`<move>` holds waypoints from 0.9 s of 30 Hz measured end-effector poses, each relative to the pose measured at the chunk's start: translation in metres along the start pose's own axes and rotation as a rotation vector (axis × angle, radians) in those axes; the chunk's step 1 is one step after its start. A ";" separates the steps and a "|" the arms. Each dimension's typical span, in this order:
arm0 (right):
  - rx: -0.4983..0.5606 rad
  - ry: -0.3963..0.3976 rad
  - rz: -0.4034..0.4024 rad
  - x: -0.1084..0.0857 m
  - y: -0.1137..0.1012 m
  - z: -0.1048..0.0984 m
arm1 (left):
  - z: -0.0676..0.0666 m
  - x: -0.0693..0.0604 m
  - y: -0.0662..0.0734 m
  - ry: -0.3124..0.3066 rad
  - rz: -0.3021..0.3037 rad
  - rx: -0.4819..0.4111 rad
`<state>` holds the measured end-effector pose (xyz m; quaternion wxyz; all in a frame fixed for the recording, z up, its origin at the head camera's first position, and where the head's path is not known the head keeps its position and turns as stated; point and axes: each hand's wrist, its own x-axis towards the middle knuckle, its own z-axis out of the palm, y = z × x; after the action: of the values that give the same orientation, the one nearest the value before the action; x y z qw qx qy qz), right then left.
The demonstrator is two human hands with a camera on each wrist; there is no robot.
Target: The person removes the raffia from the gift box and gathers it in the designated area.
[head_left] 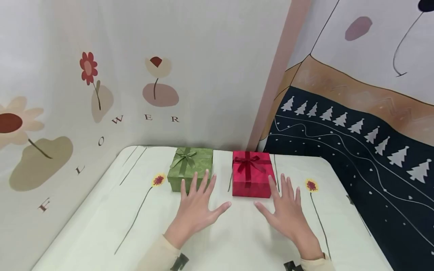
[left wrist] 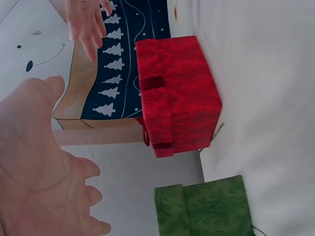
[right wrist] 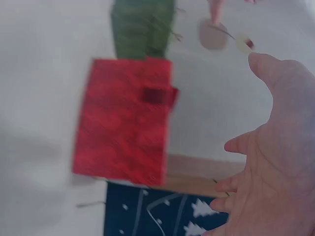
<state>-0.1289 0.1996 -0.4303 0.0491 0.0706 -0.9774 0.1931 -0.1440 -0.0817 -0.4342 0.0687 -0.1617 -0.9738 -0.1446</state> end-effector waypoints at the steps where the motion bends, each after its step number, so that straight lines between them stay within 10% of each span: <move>1: 0.006 0.000 0.012 0.003 0.002 -0.005 | 0.000 0.005 0.001 -0.004 0.001 0.001; 16: 0.181 0.006 0.088 0.050 0.027 -0.036 | 0.000 0.078 0.020 -0.061 0.037 -0.133; 27: 0.508 -0.132 0.275 0.113 0.053 -0.024 | 0.015 0.139 0.025 -0.189 -0.177 -0.611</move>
<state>-0.2469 0.2438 -0.4138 -0.0606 -0.0398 -0.8992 0.4315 -0.2675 -0.0134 -0.4171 -0.0865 -0.1024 -0.8977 -0.4198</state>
